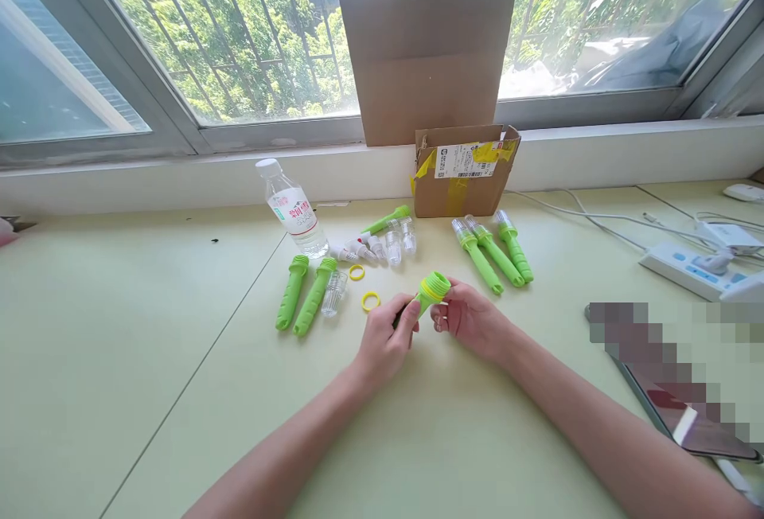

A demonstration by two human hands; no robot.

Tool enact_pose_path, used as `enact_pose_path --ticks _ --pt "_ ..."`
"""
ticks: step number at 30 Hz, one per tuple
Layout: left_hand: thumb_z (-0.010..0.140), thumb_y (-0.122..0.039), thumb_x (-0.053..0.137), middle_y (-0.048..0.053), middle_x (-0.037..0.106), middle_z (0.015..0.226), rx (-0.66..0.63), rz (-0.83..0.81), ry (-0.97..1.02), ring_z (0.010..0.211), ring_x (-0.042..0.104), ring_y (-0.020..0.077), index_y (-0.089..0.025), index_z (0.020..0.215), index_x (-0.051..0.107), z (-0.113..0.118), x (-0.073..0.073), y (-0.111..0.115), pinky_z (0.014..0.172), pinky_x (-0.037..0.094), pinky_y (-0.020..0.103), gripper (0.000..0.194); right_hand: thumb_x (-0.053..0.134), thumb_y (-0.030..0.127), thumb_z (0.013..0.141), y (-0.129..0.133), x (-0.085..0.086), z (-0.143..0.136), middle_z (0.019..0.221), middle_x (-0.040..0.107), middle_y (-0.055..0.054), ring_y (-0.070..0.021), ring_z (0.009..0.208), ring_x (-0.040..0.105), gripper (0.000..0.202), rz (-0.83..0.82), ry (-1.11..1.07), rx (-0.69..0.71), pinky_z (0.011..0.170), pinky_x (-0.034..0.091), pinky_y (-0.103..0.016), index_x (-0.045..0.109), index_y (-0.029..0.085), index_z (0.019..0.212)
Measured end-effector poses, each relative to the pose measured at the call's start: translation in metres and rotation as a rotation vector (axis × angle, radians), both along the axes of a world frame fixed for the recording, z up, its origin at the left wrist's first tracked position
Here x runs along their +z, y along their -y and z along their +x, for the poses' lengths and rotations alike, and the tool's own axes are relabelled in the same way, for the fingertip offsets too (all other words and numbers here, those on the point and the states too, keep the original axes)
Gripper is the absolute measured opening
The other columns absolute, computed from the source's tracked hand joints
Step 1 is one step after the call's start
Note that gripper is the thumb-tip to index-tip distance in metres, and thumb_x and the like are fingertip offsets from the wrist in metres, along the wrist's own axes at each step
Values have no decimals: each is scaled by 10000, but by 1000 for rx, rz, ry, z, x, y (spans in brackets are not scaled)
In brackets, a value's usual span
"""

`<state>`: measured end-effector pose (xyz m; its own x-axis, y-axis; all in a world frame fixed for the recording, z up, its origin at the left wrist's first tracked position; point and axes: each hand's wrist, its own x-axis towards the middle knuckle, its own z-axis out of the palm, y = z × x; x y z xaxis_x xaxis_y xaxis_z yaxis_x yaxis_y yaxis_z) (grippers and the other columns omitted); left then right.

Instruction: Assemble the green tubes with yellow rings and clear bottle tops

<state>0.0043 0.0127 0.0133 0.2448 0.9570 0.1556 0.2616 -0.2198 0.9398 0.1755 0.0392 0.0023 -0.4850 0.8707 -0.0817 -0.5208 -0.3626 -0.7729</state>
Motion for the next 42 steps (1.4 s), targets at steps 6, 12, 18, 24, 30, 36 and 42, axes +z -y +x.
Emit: enact_pose_path --ticks 6,12,18,24,30,36,42 --pt "927 -498 386 -35 485 505 -76 -117 66 395 409 77 -173 660 468 -3 4 0 443 308 234 429 564 220 812 3 2 0 814 591 1 -93 610 523 103 12 -9 14 560 429 -237 654 201 859" --pt "926 -520 370 -59 445 479 -140 -180 108 367 368 66 -180 694 445 -3 5 -2 415 280 224 419 582 239 806 3 4 -1 847 602 -12 -111 673 565 109 5 -12 46 571 441 -242 657 194 871" --pt "828 -453 597 -81 502 579 -68 -157 77 381 400 48 -197 836 435 0 5 -2 390 299 191 304 579 252 815 2 6 -2 834 615 -17 -101 636 554 110 31 16 48 557 424 -235 651 182 860" --pt "800 -401 649 -62 478 626 42 -68 91 502 520 71 -182 732 435 1 5 -2 453 406 189 314 606 269 796 1 6 -1 824 620 -19 -96 604 538 118 30 16 26 552 421 -238 646 188 872" --pt "830 -408 612 -21 564 700 9 -84 81 569 572 93 -174 756 479 0 7 -2 506 451 213 279 611 254 796 1 4 -1 819 617 -14 -96 607 550 115 28 15 12 541 420 -233 652 189 881" --pt "853 -468 556 -30 550 624 -45 -136 106 463 487 73 -181 753 459 -1 7 -2 440 380 208 319 616 251 788 1 1 0 811 614 -10 -95 598 536 121 6 18 -2 546 425 -241 656 194 886" --pt "906 -481 456 -50 505 555 -141 -180 128 406 437 69 -183 767 452 -2 9 -1 429 327 214 329 612 247 788 2 1 -1 813 602 -3 -94 594 520 123 4 -2 1 543 418 -245 658 199 891"
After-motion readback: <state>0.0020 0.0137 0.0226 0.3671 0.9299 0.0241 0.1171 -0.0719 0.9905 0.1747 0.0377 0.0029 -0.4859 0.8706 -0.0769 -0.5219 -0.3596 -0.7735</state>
